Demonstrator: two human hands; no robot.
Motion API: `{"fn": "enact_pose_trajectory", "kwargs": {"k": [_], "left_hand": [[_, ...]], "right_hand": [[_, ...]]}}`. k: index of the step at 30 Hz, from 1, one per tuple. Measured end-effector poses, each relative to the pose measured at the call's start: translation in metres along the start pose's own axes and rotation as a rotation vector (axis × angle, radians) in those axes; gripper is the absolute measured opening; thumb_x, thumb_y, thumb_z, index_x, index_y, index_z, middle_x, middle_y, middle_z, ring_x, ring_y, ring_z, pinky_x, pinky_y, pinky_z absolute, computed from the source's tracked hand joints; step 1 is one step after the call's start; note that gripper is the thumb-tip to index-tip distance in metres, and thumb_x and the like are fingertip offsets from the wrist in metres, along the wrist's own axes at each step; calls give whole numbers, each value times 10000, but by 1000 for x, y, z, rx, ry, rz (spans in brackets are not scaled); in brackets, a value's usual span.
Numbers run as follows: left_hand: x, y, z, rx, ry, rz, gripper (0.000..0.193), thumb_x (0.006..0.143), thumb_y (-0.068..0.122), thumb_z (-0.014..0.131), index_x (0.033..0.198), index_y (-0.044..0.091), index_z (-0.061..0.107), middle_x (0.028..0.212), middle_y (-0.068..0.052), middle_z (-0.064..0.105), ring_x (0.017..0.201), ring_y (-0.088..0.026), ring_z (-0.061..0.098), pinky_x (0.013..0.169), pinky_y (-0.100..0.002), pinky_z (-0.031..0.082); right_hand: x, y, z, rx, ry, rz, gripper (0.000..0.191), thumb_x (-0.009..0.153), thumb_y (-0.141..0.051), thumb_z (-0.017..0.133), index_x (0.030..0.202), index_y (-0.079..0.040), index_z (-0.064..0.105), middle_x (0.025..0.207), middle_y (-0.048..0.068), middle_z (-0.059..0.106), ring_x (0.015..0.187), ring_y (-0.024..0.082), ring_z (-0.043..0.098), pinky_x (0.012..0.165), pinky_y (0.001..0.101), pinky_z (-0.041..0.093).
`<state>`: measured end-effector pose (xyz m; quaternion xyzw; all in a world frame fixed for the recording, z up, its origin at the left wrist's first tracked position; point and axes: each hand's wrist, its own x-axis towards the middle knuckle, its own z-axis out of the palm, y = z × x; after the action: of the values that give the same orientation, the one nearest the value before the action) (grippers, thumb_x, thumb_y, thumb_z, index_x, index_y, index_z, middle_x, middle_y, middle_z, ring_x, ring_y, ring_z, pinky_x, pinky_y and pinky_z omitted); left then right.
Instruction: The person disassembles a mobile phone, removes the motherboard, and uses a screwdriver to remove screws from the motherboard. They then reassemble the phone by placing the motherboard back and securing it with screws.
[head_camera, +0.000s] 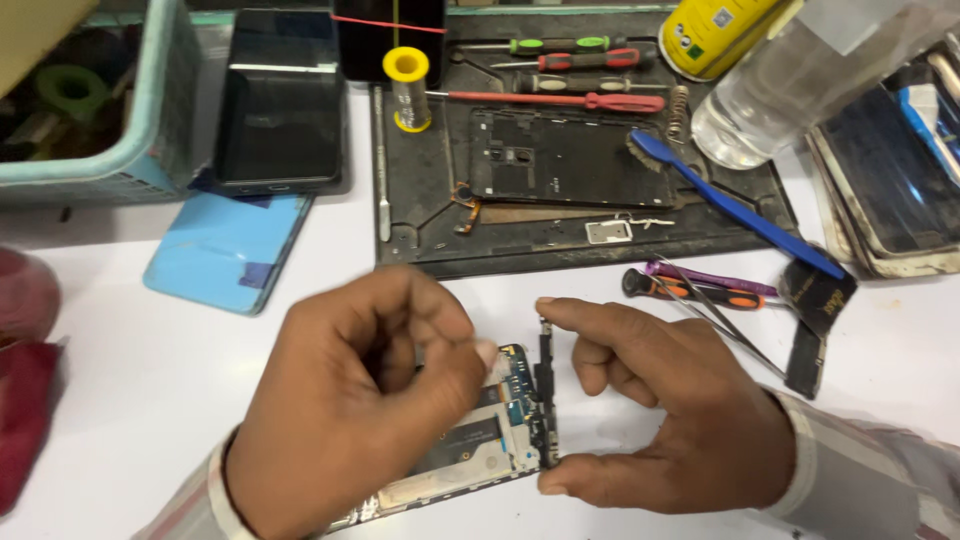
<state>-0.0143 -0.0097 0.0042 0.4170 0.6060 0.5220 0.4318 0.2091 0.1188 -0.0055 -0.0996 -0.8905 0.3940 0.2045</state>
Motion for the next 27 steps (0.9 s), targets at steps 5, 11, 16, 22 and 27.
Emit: {"fn": "enact_pose_trajectory", "kwargs": {"k": [5,11,16,22,27], "left_hand": [[-9,-11,3,70,-179,-152,94,847,97,856,874,27,799,573,37,597,516,-9,461,430,-222,350],[-6,-23,-1,262,-222,-299,111,799,129,843,796,50,765,538,14,601,478,-30,432,410,-252,330],[-7,-32,-10,188,-199,-219,119,827,96,859,863,50,756,583,12,634,507,-42,456,416,-254,364],[-11,-27,-21,125,-20,-96,126,867,123,828,870,23,752,638,17,597,580,-38,495,475,-230,435],[-4,-15,-24,336,68,-127,125,860,153,799,872,31,774,641,-49,640,506,-83,507,410,-266,405]], "right_hand": [[-5,-2,3,-32,-18,-5,981,716,-446,944,1474,-6,502,810,7,636,554,103,557,509,265,457],[-6,-1,11,-61,-36,-68,958,850,-530,879,1562,-36,469,841,-8,651,698,118,683,622,261,529],[-3,-3,8,-41,-52,-103,921,882,-471,854,1559,-15,428,847,5,648,718,138,691,637,270,538],[-1,0,2,-71,69,16,592,924,-208,808,1434,-39,560,752,0,617,583,97,587,562,244,485],[4,15,-11,-163,234,10,222,960,-89,744,1166,-12,712,823,6,680,588,34,569,507,212,417]]}}
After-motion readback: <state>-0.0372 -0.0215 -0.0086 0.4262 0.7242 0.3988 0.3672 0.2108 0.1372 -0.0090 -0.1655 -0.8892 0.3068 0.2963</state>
